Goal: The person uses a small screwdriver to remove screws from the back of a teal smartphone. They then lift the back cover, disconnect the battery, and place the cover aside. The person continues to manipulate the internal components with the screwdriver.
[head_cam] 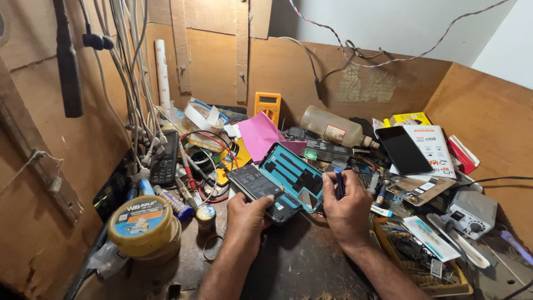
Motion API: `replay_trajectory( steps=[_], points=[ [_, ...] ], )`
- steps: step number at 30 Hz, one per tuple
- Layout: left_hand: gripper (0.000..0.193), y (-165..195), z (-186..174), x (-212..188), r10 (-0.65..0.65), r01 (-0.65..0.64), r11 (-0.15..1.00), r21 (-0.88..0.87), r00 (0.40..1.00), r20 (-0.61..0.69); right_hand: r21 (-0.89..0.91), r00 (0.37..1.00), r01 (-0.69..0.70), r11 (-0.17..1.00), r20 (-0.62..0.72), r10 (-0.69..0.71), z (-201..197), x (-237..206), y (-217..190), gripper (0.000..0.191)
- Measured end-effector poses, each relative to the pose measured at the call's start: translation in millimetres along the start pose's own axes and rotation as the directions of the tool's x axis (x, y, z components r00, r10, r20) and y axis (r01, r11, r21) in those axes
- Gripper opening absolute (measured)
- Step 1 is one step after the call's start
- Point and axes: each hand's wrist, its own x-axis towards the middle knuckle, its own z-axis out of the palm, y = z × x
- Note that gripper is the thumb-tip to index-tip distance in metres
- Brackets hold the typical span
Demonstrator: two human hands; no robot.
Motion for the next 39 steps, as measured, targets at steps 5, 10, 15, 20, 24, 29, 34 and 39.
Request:
replay_trajectory(
  steps=[5,10,15,20,24,29,34,39],
  points=[
    [0.034,6,-1,-3,0.012,-0.003,0.985,0.171,0.999,-0.049,0.029,0.995,-0.072,0.997,0.069,0.07,2,-1,5,0.014],
    [0.035,9,0,-9,0.036,-0.03,0.972,0.233,0.999,-0.022,0.035,0.985,-0.122,0.992,0.125,0.117,6,2,13,0.014],
    [0.033,11,0,-11,0.081,-0.069,0.943,0.326,0.996,-0.025,0.022,0.971,-0.162,0.986,0.181,0.156,10,2,18,0.014],
    [0.035,13,4,-11,0.074,-0.056,0.94,0.335,0.996,-0.041,-0.006,0.923,-0.26,0.965,0.293,0.25,12,7,19,0.014],
    [0.036,14,4,-14,0.136,-0.111,0.931,0.347,0.989,-0.049,-0.01,0.879,-0.34,0.941,0.354,0.321,11,7,18,0.013],
    [0.039,16,4,-19,0.226,-0.195,0.92,0.341,0.973,-0.054,0.039,0.932,-0.222,0.974,0.303,0.2,13,8,15,0.013],
    [0.039,20,3,-21,0.26,-0.195,0.876,0.442,0.961,-0.092,0.015,0.905,-0.313,0.949,0.309,0.294,10,6,6,0.015],
    [0.04,21,1,-14,0.354,-0.296,0.851,0.433,0.934,-0.056,0.091,0.959,-0.192,0.977,0.229,0.167,6,3,-2,0.016]
  ],
)
